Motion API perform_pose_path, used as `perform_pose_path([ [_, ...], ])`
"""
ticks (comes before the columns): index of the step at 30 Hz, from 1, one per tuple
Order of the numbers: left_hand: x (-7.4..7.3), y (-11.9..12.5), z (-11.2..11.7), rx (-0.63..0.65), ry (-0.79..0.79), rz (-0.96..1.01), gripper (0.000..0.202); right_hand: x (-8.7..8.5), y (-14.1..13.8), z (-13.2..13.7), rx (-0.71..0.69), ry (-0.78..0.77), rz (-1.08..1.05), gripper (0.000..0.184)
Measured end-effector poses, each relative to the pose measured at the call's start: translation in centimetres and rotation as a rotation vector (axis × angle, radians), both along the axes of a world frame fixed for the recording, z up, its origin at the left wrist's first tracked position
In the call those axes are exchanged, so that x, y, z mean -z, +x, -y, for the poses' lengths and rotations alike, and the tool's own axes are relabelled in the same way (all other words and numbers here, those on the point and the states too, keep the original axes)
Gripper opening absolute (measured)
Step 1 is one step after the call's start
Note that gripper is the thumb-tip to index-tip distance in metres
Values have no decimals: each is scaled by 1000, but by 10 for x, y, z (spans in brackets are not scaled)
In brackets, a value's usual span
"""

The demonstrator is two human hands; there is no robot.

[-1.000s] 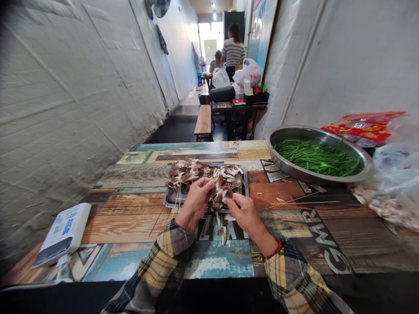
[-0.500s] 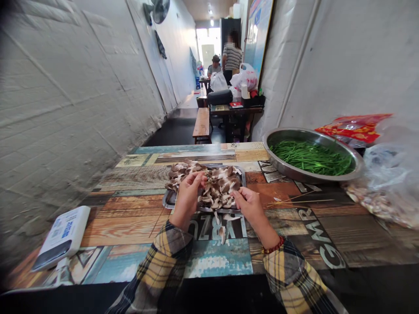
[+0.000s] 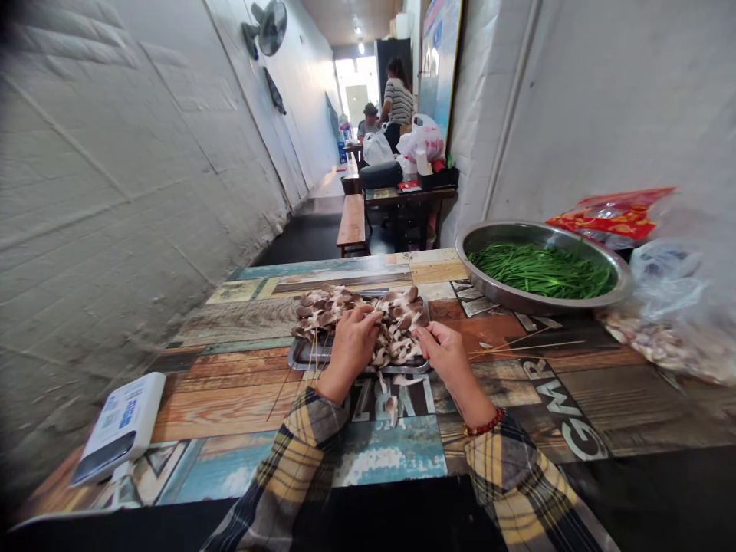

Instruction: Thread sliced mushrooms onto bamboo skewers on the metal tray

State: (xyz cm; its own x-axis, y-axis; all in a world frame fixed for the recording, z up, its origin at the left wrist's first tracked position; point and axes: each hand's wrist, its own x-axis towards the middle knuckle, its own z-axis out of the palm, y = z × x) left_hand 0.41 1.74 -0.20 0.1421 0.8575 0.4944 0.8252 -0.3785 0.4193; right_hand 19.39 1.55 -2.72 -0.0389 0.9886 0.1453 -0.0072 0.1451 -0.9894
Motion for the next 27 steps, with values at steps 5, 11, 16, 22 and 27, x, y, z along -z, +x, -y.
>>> perform_pose_path([
  [5,2,0,1,-12,-17,-74,17,3,0,0,-6,-9,-1,40],
  [11,1,-6,-4,18,-60,364,6,1,0,1,-23,-30,-19,40],
  [16,-3,-8,-7,27,-290,1057,14,-7,-3,7,-97,-59,3,42],
  [22,-7,-10,-6,54,-354,1462,28,-8,-5,12,-235,-65,107,42],
  [27,-8,-12,-7,6,-375,1579,29,-6,-6,14,-333,-32,212,40],
])
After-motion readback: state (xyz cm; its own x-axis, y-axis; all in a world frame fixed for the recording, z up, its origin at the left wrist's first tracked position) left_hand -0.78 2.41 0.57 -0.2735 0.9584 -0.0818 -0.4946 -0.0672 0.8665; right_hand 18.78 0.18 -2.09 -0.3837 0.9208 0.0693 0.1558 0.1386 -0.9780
